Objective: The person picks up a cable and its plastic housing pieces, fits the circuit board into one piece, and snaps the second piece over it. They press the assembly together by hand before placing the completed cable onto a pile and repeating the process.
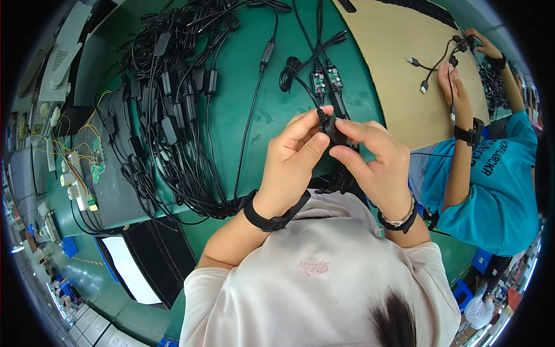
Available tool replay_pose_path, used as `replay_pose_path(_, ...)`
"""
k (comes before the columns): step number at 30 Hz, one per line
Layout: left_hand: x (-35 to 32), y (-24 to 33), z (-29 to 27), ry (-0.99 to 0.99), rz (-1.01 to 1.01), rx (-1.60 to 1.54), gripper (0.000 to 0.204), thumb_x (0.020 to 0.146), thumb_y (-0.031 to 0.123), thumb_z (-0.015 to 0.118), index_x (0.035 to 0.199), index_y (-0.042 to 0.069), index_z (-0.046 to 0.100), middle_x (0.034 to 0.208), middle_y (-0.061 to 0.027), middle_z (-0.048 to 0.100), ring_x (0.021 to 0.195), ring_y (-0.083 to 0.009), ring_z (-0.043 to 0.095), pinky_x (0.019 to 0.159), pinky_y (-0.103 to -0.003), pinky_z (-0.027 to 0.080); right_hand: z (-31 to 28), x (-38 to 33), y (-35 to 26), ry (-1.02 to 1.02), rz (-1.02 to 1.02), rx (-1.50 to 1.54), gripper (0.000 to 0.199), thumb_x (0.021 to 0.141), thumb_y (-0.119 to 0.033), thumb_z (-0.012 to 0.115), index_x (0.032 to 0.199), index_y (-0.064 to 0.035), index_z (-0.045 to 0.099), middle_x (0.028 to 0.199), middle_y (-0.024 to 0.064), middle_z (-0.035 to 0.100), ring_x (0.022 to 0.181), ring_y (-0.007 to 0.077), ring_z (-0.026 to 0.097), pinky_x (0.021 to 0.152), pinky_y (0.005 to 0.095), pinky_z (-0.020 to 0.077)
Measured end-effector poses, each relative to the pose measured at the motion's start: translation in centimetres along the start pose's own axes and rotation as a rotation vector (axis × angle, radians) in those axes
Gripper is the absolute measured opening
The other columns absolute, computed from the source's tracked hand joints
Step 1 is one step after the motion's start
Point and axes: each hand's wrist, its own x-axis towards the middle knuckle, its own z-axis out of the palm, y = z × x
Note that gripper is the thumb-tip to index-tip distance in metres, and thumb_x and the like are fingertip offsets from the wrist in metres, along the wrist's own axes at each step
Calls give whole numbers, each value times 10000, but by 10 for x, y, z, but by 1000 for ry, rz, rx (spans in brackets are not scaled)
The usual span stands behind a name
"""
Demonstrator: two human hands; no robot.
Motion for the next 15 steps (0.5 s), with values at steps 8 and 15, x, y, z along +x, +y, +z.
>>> replay_pose_path(8,-4,1,1,-37,49,38,339,870,44,506,1201,-18,471,1090,-35,478,980,-125,507,875,-256,400,-6,-3,-8,-6,106,56,359,644,-48,738,977,-5,612,794,88,616,694,154,581,639,236,462)
replay_pose_path(15,-4,3,1,-65,80,62,341,867,48,510,1200,-19,472,1108,-48,472,970,-131,500,874,-264,401,-5,-4,-6,8,59,89,364,643,-41,738,980,3,607,821,95,616,718,165,582,662,240,462)
